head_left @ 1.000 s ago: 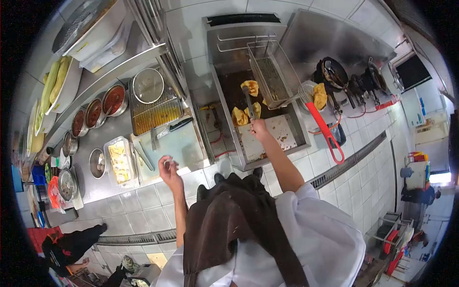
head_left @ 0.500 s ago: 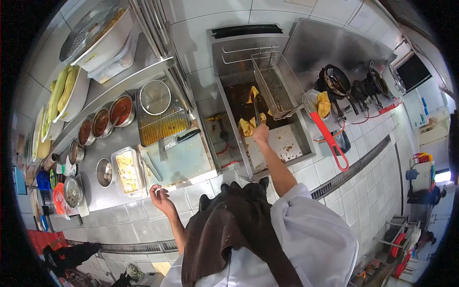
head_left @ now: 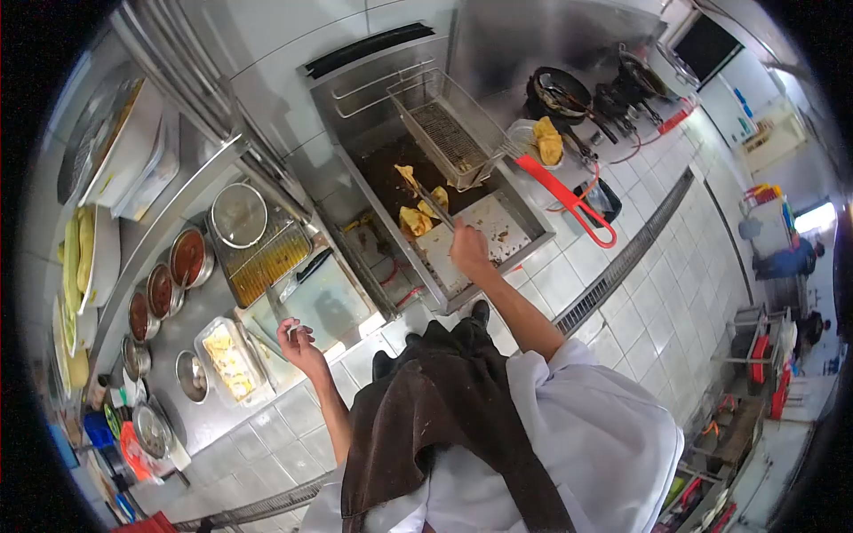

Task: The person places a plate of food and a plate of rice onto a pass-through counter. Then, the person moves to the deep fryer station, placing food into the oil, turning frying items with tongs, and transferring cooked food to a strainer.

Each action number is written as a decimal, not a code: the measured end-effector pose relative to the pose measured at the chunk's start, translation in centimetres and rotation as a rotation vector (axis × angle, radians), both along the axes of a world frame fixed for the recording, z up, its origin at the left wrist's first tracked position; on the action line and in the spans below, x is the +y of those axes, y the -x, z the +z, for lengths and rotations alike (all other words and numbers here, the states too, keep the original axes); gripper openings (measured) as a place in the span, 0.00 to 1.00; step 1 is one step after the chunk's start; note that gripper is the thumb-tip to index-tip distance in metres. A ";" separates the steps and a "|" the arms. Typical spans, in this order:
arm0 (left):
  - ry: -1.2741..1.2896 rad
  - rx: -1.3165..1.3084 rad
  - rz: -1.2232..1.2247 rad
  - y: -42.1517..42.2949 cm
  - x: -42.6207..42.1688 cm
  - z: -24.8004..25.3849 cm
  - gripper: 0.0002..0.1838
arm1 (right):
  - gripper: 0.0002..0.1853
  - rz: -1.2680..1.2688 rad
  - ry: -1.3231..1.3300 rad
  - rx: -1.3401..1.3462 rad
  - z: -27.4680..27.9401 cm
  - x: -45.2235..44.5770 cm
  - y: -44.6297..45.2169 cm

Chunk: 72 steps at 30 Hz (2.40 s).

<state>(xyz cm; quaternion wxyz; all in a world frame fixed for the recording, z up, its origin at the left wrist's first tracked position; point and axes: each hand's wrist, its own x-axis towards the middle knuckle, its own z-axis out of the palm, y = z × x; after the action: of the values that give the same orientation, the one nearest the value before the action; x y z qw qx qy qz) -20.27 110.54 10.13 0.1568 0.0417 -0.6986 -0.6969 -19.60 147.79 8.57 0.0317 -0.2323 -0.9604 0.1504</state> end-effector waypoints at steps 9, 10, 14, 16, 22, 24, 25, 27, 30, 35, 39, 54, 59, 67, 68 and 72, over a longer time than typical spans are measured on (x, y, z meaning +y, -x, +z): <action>-0.009 -0.003 -0.059 0.6 2.3 0.2 0.12 | 0.15 0.038 0.043 0.058 2.5 0.0 -0.2; -0.020 -0.011 -0.063 0.5 2.4 0.3 0.12 | 0.13 0.095 0.089 0.017 3.0 0.0 -0.3; 0.003 -0.018 -0.057 0.6 2.6 0.2 0.12 | 0.08 -0.005 0.017 0.074 1.5 -0.2 0.0; -0.033 0.003 -0.066 0.8 2.4 -0.2 0.12 | 0.05 0.033 0.029 0.088 1.3 -0.1 -0.1; -0.020 -0.007 -0.041 1.6 2.3 -0.9 0.11 | 0.06 0.051 -0.001 0.087 4.3 0.4 1.0; -0.026 -0.004 -0.055 2.3 2.2 -1.0 0.10 | 0.07 0.086 -0.043 0.099 9.3 0.8 1.8; -0.023 -0.009 -0.059 2.4 2.4 -0.6 0.10 | 0.07 0.087 -0.061 0.097 12.6 0.8 1.8; 0.003 0.010 -0.090 3.4 2.6 -0.6 0.11 | 0.08 0.172 -0.118 0.180 18.1 2.9 2.2; 0.008 0.034 -0.088 4.5 3.7 -0.4 0.12 | 0.12 0.234 -0.178 0.302 23.8 8.7 2.5; -0.009 0.067 -0.045 4.7 5.6 0.7 0.13 | 0.14 0.105 -0.335 0.228 27.9 21.6 1.3; 0.000 0.014 -0.003 2.9 7.1 0.1 0.13 | 0.10 -0.132 -0.424 0.044 22.5 31.6 1.3; 0.256 -0.116 0.186 -3.1 14.3 2.6 0.13 | 0.13 -0.159 -0.233 -0.313 3.2 54.1 6.8; 0.278 -0.121 0.189 -4.7 17.0 2.2 0.12 | 0.14 -0.096 -0.268 -0.402 2.0 57.8 8.3; 0.301 -0.144 0.201 -5.2 18.9 3.1 0.12 | 0.14 -0.127 -0.239 -0.385 0.2 60.3 9.1; 0.307 -0.147 0.210 -5.1 19.0 3.2 0.12 | 0.14 -0.157 -0.228 -0.370 0.2 60.2 9.1; 0.290 -0.133 0.226 -4.5 18.9 3.5 0.13 | 0.15 -0.183 -0.195 -0.352 1.6 58.7 8.5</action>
<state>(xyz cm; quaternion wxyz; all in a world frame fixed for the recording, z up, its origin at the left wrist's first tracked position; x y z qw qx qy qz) -15.73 129.43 13.58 0.1919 0.1427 -0.7915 -0.5625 -28.13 206.52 10.19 -0.1008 -0.3371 -0.9360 0.0106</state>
